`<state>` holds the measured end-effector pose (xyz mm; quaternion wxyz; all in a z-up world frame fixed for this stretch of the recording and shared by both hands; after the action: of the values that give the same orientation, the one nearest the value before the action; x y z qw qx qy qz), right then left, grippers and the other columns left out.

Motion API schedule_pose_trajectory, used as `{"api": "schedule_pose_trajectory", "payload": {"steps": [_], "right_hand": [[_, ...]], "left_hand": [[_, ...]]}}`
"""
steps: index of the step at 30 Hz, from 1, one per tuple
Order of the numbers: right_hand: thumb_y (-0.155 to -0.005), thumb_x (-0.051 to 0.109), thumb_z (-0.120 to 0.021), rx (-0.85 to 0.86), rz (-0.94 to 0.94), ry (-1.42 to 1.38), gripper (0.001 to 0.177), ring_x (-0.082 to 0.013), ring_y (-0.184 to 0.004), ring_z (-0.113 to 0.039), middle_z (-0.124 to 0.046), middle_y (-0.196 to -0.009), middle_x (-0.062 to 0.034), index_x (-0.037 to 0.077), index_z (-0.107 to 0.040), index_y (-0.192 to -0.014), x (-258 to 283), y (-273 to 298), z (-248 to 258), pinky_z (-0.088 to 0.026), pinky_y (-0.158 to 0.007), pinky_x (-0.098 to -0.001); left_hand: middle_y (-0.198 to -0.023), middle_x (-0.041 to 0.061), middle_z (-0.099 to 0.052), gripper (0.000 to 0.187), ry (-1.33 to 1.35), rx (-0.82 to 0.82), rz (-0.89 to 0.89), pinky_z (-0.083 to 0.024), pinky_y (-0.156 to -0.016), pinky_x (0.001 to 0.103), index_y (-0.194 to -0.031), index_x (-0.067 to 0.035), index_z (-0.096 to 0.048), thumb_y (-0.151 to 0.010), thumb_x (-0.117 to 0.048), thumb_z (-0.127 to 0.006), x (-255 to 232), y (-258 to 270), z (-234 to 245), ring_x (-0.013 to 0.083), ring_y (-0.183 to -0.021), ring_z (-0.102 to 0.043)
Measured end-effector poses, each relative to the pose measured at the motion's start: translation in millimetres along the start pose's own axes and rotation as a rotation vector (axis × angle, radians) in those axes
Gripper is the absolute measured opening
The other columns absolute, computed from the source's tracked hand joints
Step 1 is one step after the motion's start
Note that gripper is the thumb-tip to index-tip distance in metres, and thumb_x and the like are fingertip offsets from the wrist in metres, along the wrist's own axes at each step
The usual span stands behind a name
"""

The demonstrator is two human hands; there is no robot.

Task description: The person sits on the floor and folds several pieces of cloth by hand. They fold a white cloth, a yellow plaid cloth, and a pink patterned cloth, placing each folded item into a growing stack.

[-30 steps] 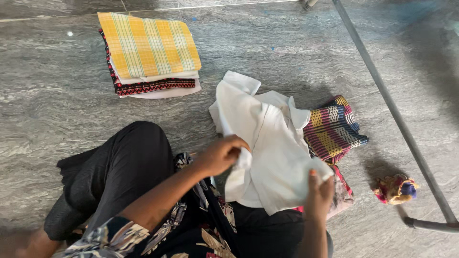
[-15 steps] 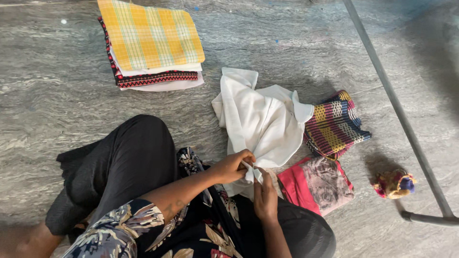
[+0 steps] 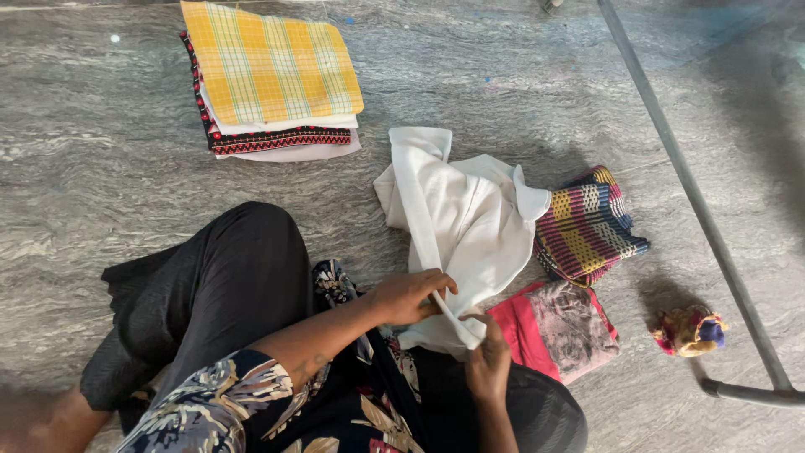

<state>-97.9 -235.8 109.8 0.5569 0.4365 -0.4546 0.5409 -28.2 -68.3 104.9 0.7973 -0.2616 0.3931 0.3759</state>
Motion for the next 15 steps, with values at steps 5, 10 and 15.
{"api": "schedule_pose_trajectory", "payload": {"steps": [5, 10, 15], "right_hand": [[-0.091, -0.001, -0.056, 0.127, 0.170, -0.007, 0.018, -0.0152, -0.088, -0.063, -0.068, -0.096, -0.0099, -0.003, -0.067, -0.105, 39, 28, 38, -0.048, -0.080, -0.0265], [-0.091, 0.008, -0.063, 0.519, 0.250, -0.140, 0.012, -0.0201, -0.078, -0.064, -0.067, -0.085, -0.0111, -0.002, -0.068, -0.091, 80, 49, 41, -0.047, -0.071, -0.0302], [-0.106, 0.023, -0.050, 1.286, 0.592, -0.651, 0.040, -0.0317, -0.066, -0.061, -0.064, -0.079, -0.0196, -0.011, -0.063, -0.091, 95, 73, -2, -0.045, -0.060, -0.0429]], "left_hand": [[-0.119, 0.001, -0.061, 0.036, -0.156, -0.037, 0.081, -0.056, -0.082, 0.039, -0.122, -0.020, -0.058, -0.089, -0.011, -0.068, 29, -5, 38, 0.0228, -0.109, -0.065], [-0.114, 0.003, -0.061, 0.027, -0.375, -0.255, 0.012, -0.048, -0.097, 0.044, -0.109, -0.019, -0.066, -0.085, -0.008, -0.068, 33, -8, 67, 0.0271, -0.112, -0.059], [-0.117, 0.004, -0.063, 0.022, -0.422, -0.446, -0.069, -0.041, -0.109, 0.051, -0.108, -0.015, -0.065, -0.089, -0.004, -0.065, 38, -7, 81, 0.0285, -0.118, -0.058]]}}
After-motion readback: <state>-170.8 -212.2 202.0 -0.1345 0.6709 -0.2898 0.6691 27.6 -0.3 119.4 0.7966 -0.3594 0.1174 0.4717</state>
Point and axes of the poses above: each hand's wrist, its own y-axis away from the middle knuckle, its own z-axis out of the back of the hand, x = y × z, the point moved 8 cm from there along -y, towards the middle knuckle
